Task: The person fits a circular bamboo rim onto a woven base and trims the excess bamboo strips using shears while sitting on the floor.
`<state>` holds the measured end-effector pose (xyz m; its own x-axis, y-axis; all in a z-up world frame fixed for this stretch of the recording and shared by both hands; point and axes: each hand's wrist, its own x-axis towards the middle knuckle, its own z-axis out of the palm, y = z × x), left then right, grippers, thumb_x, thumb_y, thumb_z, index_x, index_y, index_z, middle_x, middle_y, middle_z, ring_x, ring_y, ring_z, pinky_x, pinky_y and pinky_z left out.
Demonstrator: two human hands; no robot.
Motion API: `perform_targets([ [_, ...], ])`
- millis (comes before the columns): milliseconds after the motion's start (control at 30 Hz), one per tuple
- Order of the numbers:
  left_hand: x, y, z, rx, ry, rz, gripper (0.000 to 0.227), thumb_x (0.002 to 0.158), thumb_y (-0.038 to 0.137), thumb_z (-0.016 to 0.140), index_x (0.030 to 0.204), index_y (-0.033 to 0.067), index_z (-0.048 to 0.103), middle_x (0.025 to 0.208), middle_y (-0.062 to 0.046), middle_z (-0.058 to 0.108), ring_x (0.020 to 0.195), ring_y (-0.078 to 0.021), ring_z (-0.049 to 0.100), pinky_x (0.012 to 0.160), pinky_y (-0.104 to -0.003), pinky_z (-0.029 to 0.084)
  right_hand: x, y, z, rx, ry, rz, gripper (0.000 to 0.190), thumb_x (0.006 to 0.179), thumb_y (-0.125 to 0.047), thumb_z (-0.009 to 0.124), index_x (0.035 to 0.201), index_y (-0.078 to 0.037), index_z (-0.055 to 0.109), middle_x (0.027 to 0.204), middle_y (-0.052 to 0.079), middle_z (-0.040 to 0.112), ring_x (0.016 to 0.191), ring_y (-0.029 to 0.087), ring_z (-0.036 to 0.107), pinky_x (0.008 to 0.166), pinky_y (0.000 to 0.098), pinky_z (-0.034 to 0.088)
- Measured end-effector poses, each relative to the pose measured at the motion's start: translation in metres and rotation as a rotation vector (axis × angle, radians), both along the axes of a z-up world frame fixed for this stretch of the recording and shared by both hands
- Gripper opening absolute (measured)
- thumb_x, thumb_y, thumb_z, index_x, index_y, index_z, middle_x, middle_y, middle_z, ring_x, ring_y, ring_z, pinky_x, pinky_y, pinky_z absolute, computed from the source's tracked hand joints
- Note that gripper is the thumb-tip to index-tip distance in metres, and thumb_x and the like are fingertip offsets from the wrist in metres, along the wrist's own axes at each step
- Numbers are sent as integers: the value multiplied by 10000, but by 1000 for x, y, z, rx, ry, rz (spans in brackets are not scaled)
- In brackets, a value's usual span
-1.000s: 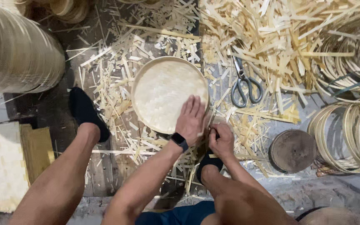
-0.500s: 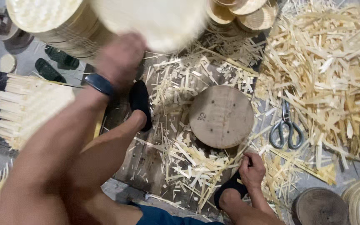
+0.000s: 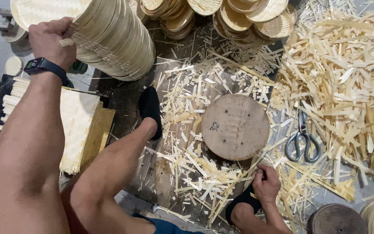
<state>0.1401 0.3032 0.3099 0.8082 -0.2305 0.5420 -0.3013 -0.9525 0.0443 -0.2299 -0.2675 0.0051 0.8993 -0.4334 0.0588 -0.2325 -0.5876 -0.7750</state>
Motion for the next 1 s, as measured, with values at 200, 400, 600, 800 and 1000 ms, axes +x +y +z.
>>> perform_targets([
  [200, -3, -8, 13, 200, -12, 11, 418, 788, -24, 694, 1169, 89, 822, 927, -204, 738, 822, -333, 729, 758, -391, 586, 1, -1, 5, -21, -23, 20, 141, 914, -57, 632, 1016, -61, 730, 952, 102, 718, 809, 231, 708, 726, 335, 564],
  [400, -16, -9, 1, 499, -279, 48, 596, 902, 229, 746, 1405, -33, 562, 1357, -267, 660, 1222, -395, 632, 1010, -480, 494, 0, 1, 4, 14, 9, 7, 144, 916, -53, 635, 1022, -56, 733, 938, 105, 714, 793, 230, 702, 732, 338, 560],
  [600, -153, 33, -115, 177, 461, 368, 1015, 796, 480, 808, 1558, -55, 404, 1443, -347, 505, 1327, -481, 471, 1088, -565, 373, -1, 2, 1, 9, -16, 40, 146, 918, -50, 639, 1030, -60, 731, 959, 114, 710, 834, 243, 694, 761, 349, 555],
  [800, -248, 112, -192, 16, 933, 858, 518, 960, 418, 653, 1170, -56, 641, 1213, -323, 686, 1159, -458, 644, 1023, -496, 517, -2, 1, -3, -29, -23, 53, 144, 928, -57, 641, 1040, -58, 731, 969, 119, 712, 880, 262, 703, 802, 365, 554],
  [1000, -264, 143, -239, 511, 331, 610, 566, 807, 453, 591, 1098, -32, 612, 1083, -281, 706, 1039, -427, 688, 871, -492, 546, -2, 1, -2, -28, 15, 40, 145, 933, -69, 646, 1047, -60, 736, 969, 123, 717, 834, 262, 699, 772, 366, 553],
])
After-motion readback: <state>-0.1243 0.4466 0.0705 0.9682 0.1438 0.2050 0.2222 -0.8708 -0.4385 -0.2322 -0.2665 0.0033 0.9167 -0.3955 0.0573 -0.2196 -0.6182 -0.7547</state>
